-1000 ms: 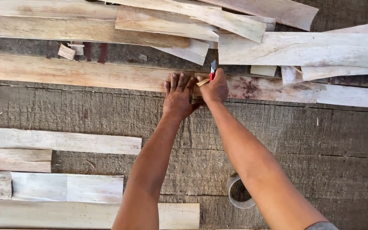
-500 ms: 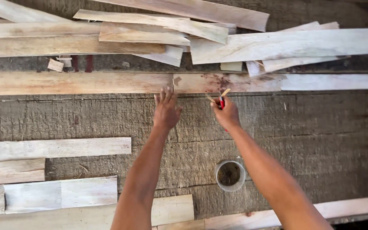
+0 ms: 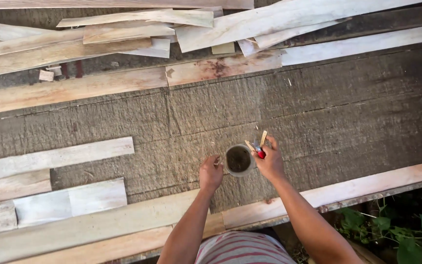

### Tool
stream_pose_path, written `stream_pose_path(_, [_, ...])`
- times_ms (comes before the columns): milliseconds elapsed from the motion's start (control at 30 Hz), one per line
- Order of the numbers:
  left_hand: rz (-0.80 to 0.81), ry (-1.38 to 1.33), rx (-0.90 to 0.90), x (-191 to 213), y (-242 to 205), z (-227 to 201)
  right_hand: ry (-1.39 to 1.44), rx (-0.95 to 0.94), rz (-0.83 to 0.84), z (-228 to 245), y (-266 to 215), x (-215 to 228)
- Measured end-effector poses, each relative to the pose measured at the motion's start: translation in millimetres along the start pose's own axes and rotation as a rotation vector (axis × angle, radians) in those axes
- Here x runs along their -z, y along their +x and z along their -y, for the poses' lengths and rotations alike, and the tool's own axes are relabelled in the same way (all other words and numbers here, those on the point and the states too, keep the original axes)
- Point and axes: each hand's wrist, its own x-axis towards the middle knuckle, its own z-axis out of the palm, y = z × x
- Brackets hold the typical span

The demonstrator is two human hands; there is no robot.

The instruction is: Cutting and fitting thin wood strips onto a wooden frame to cover its surface.

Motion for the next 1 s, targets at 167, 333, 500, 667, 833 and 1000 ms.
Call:
stream_pose_path(167, [0.073,-0.011,0.2,16,-46,-46,0.027,-0.009,0.033,6,-41,36])
stream_pose_path(333, [0.11,-0.069,0.331,4,-54,-62,-0.038,-0.005,0.065,-8,-52,36])
stream_pose_path(500, [0.049,-0.014,0.39,-9,-50,-50,-0.026,-0.111,0.171,5,-62,53])
stream_pose_path(667, [0.084,-0.11,0.457,21,-85,-92,0.014,-0.08,0.171,-33,-55,38])
stream_pose_path(833, [0.029,-0.367,0.582,10,-108,-87,-0.009,0.003,0.194,-36,-57,36])
stream_pose_path(1000, [-0.11,-0.64,0.706,3,-112,-60,-0.084,0.05,0.241,-70,-53,-3])
